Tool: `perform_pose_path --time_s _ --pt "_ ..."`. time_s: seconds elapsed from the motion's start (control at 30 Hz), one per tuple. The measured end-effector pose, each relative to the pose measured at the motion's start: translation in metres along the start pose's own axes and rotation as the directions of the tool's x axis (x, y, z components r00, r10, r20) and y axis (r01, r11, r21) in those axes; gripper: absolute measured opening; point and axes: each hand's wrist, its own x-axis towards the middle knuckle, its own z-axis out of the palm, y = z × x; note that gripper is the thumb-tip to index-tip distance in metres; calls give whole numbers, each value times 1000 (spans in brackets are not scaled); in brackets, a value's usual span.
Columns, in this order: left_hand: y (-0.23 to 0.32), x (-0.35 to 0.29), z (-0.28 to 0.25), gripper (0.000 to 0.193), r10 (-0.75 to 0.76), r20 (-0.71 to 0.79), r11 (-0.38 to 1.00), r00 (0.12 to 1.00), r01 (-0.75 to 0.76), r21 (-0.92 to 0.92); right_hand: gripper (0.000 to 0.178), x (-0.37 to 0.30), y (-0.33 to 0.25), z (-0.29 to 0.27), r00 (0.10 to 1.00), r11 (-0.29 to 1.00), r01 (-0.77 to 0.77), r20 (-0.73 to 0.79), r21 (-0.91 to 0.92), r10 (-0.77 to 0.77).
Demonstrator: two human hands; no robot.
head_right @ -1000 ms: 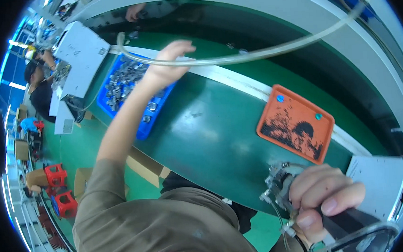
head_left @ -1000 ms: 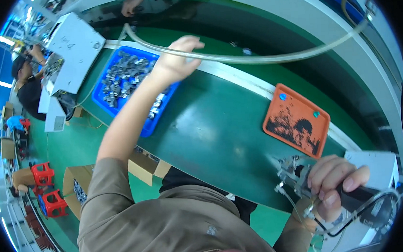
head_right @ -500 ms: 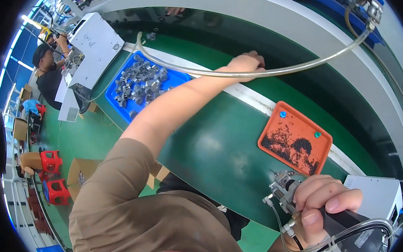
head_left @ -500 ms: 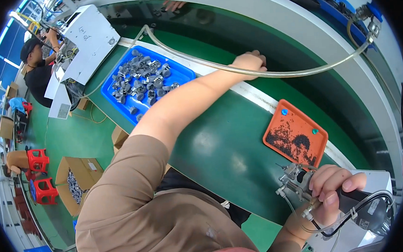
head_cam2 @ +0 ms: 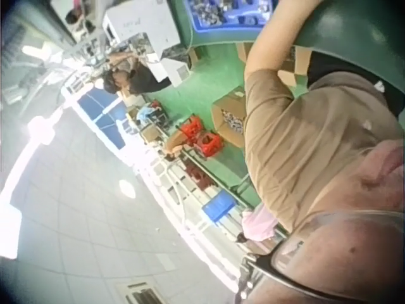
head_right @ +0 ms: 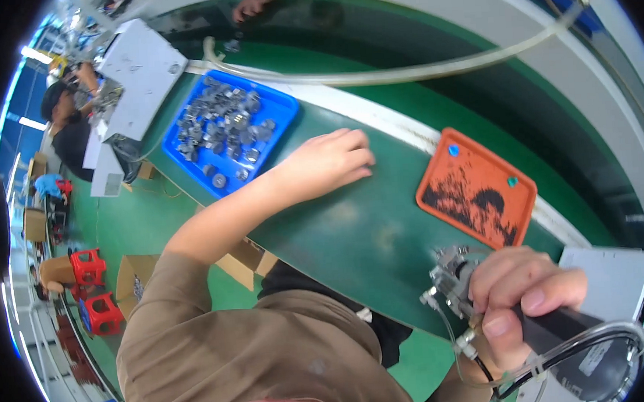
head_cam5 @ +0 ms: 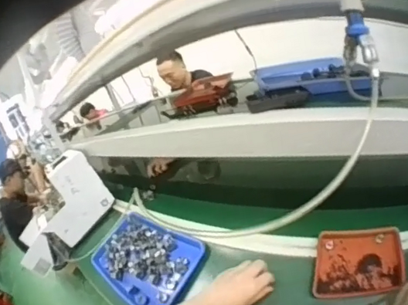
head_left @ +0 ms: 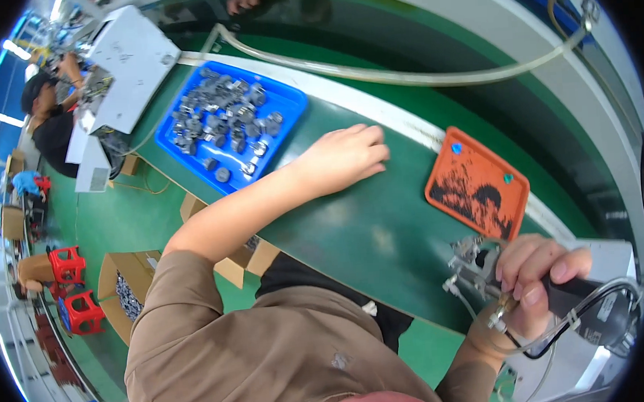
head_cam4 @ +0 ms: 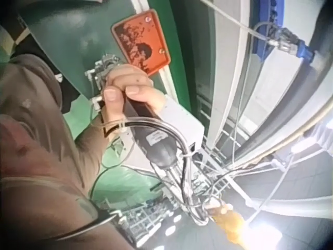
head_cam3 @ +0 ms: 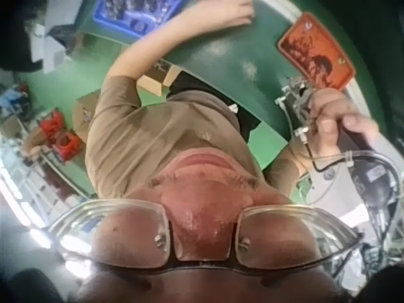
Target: The person assembles small electronic or mechanical plastic components by hand, taking plastic casings and metal pins from blue and orange sorting trays and joining them with a pneumatic assembly tool.
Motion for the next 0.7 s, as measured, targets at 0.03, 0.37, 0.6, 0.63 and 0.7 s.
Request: perform_pose_path --time_s 0.03,0.37,0.6,0.63,0.7 --pt "3 -5 4 19 16 36 1000 999 -16 17 37 2 -2 1 1000 1000 2 2 0 -2" --pt "-23 -38 26 26 -61 -35 926 998 44 -376 38 5 1 -17 967 990 -115 218 -84 131" --pt "-12 -49 21 19 -29 -110 994 994 18 -105 38 6 1 -23 957 987 -124 250 -107 148" --pt "-7 -53 20 19 -30 -138 996 990 17 -90 37 6 2 -24 953 987 -112 271 -111 138" --pt "-7 -57 21 20 -33 -165 997 986 20 -75 37 5 4 -24 954 989 -112 270 -93 133"
